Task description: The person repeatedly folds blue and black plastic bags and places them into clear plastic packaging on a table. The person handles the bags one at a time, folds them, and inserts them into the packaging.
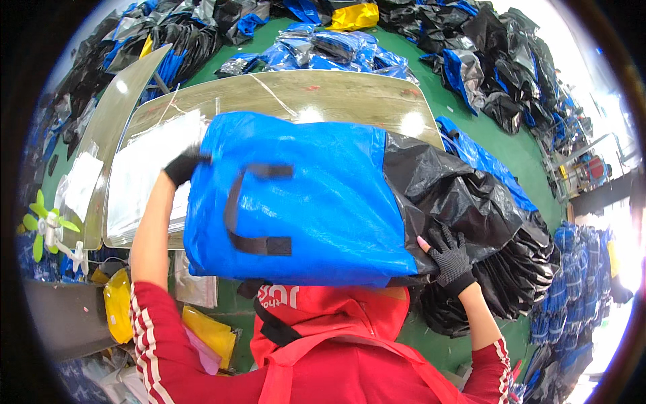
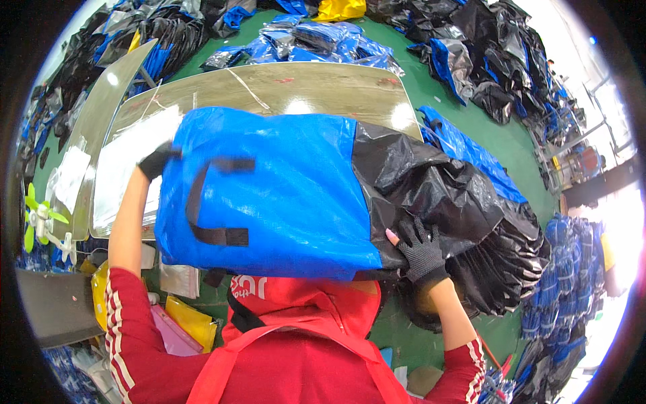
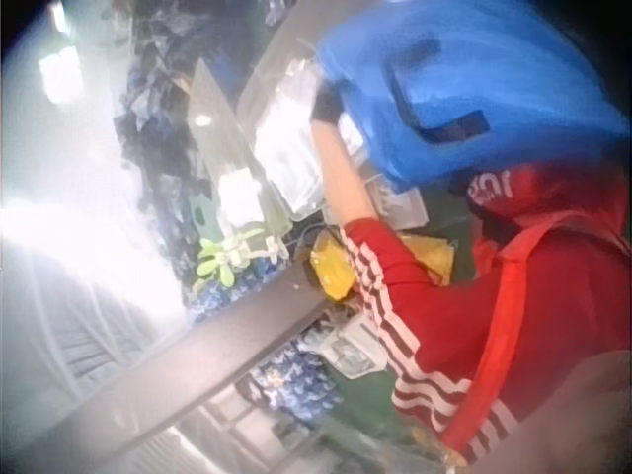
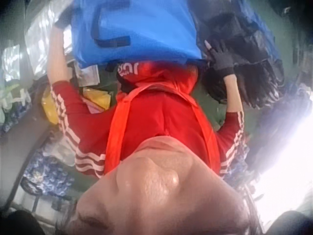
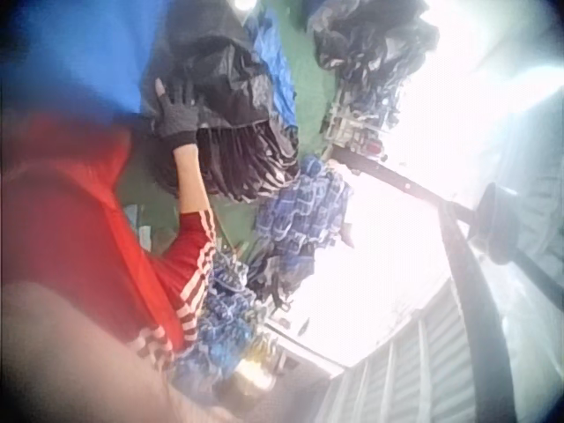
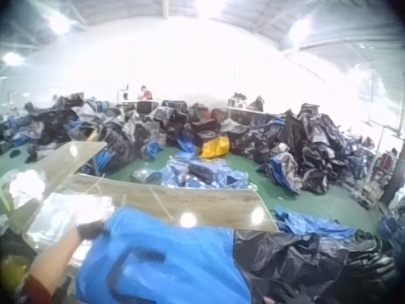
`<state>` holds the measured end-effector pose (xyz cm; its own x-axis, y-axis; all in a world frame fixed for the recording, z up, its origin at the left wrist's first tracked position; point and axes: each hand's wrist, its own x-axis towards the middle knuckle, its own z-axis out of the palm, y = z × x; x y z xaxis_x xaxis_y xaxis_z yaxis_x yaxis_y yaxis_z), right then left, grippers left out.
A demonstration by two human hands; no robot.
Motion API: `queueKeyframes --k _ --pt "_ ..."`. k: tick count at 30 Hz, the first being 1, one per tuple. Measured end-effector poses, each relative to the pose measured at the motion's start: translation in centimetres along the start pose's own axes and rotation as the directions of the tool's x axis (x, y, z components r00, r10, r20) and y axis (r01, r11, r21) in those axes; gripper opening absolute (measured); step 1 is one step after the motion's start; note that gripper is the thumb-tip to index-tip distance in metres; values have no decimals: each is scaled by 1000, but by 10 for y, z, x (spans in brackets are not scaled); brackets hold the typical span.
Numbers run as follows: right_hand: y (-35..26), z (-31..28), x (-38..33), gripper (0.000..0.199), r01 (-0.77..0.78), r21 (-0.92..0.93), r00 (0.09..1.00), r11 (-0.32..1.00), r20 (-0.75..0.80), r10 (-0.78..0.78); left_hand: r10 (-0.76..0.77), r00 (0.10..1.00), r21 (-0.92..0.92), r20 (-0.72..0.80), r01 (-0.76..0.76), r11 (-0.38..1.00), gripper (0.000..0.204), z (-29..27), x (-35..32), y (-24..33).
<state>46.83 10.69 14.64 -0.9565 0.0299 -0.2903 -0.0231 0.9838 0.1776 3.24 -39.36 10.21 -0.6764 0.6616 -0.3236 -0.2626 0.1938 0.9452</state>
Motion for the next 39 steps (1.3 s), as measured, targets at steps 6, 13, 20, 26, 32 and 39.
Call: queueKeyframes --k 6,13,20,26,32,39 --pt "23 -49 10 80 287 300 910 910 212 -357 -60 907 363 -418 228 903 88 25 -49 -41" --pt "13 -42 149 66 -181 27 854 983 -491 170 511 831 976 218 -199 -92 81 160 16 24" --pt "82 6 41 34 104 380 648 919 -727 227 328 858 913 395 -330 -239 84 199 18 -50" --pt "152 83 -39 39 348 484 564 -803 576 591 301 825 875 478 -477 -82 66 236 47 16" --pt "44 74 26 52 357 934 512 7 -202 835 541 591 586 598 -783 209 70 358 79 106" --pt "64 71 53 90 -2 996 631 -89 70 772 500 481 430 721 -875 221 87 416 103 45"
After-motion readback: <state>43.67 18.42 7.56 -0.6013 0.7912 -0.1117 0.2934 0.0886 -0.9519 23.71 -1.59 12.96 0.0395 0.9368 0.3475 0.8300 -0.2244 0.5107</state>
